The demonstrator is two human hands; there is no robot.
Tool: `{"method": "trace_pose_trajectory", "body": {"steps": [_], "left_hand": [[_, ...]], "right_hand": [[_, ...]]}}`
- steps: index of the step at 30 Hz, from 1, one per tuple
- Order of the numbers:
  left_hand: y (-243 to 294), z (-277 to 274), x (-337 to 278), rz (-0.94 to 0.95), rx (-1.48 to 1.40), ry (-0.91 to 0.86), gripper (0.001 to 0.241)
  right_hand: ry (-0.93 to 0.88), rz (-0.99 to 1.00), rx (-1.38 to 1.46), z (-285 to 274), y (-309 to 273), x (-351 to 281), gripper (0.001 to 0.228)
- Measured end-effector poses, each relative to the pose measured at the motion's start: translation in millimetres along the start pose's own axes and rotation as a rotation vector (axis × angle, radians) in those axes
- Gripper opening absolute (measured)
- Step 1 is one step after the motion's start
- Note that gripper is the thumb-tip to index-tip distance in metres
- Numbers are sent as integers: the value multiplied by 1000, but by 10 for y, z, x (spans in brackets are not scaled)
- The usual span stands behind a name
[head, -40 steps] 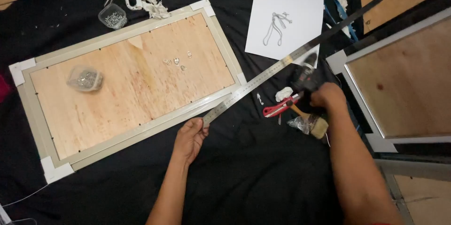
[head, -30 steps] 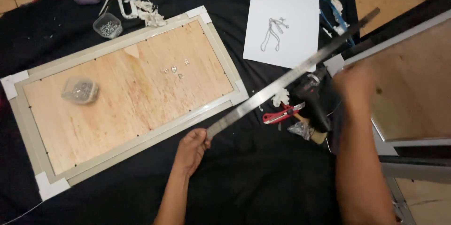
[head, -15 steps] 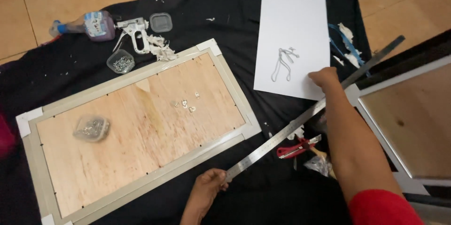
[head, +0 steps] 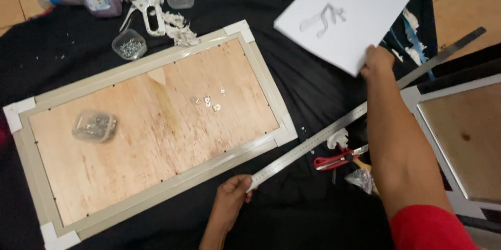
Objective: Measuring, marking, drilling, and attaching a hanging wire to the back of a picture frame.
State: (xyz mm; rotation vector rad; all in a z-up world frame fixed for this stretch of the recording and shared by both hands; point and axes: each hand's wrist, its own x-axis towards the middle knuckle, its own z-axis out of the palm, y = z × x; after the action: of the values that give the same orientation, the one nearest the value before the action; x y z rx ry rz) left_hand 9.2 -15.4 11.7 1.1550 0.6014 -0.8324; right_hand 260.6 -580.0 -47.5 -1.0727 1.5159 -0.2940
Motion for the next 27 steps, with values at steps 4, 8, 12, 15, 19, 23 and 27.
{"method": "trace_pose_trajectory", "body": {"steps": [4,8,12,15,19,23,27], "left_hand": [[-4,-24,26,139,37,70,24],[-119,-49,155,275,-133,151,27],[-44,-40,76,318,-103,249,26],[-75,-31,115,308,-207,337,33],[45,42,47,286,-134,360,35],[139,110,-1,259,-108,395,37],[140,120,5,231,-102,386,46]], "right_hand": [[62,-903,-544,-93,292,-847,56],[-383,-821,-829,-488,495,-2497,30],[-492,-862,-1238,-1186,617,-3286,39],[-441,-806,-1480,-1584,707,-3090,45],[-303,-661,-1677,-2008,1016,-2665,42],[-247,-621,-1510,-2217,966,-2656,41],[-369,-621,-1454,-2038,1072,-2780,33]]}}
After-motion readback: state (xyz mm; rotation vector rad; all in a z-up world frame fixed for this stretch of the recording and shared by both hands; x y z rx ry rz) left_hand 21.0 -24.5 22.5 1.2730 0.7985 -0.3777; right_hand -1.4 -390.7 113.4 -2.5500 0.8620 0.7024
